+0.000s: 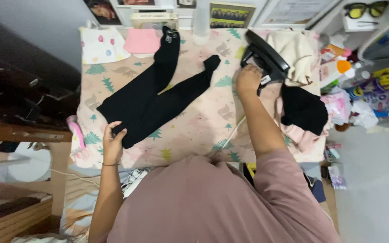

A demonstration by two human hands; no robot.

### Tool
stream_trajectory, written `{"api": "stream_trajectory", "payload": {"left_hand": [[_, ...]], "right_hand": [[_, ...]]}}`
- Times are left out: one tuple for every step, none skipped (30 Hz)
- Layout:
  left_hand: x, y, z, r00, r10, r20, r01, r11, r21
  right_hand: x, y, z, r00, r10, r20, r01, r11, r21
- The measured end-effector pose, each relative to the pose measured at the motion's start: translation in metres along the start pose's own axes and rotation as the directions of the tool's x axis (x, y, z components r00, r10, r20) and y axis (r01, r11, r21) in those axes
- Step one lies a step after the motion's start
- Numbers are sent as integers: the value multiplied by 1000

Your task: Ironing and folding small garments on an ironing board.

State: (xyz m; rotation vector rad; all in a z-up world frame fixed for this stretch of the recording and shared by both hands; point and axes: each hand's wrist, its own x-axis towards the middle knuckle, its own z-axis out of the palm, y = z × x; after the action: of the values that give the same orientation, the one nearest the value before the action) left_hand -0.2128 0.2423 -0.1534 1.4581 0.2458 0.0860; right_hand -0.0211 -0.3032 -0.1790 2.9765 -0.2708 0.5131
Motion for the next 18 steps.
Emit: {"api": "stream_trajectory", "payload": {"left_hand": [[0,-1,-1,1000,4,-2,-4,1000,7],[2,0,1,1000,12,-17,-12,1000,2],[5,0,2,1000,21,-1,-21,1000,13],[3,-1,4,1000,23,14,-24,999,23],[4,1,7,1000,25,-2,-25,1000,18],[3,3,8,999,33,12,-33,998,46],[3,5,10,999,40,25,-41,996,74],[2,10,14,999,42,3,-43,996,73],[0,15,18,1000,21,14,-22,999,40],[0,21,21,1000,2,27,-2,1000,8],[-4,32,25,1000,6,7,-6,1000,8],[-5,43,29,1000,9,27,-6,997,-82],[-5,54,33,999,14,48,-6,985,-172],[-7,75,38,999,18,40,-10,985,-173],[-8,95,43,997,52,57,-38,974,-222],[-10,115,49,994,84,75,-61,960,-272],[-8,131,54,994,84,69,-62,960,-274],[-8,147,57,988,132,77,-108,960,-257]], "right_hand": [[2,-9,-3,995,92,-47,-91,996,24],[1,-31,-27,995,78,-55,-76,997,29],[-2,-52,-52,993,74,-91,-51,971,233],[-10,-72,-77,990,74,-119,-17,906,423],[-8,-85,-87,991,59,-121,-2,905,426],[-7,-98,-97,994,107,-25,-80,859,505],[-7,-111,-108,986,146,75,-162,805,571],[-4,-112,-89,989,125,74,-145,803,578],[-1,-114,-71,985,162,56,-163,778,606],[3,-117,-53,978,202,41,-182,750,636],[7,-102,-33,982,184,40,-166,747,643],[13,-88,-13,955,281,96,-271,691,671],[20,-73,7,915,371,157,-370,622,690],[23,-49,10,919,363,155,-363,622,693],[26,-24,13,827,395,400,-490,159,857],[27,3,16,722,297,625,-533,-338,776],[24,14,2,724,293,625,-534,-335,776],[15,26,-12,659,126,742,-458,-715,529]]}}
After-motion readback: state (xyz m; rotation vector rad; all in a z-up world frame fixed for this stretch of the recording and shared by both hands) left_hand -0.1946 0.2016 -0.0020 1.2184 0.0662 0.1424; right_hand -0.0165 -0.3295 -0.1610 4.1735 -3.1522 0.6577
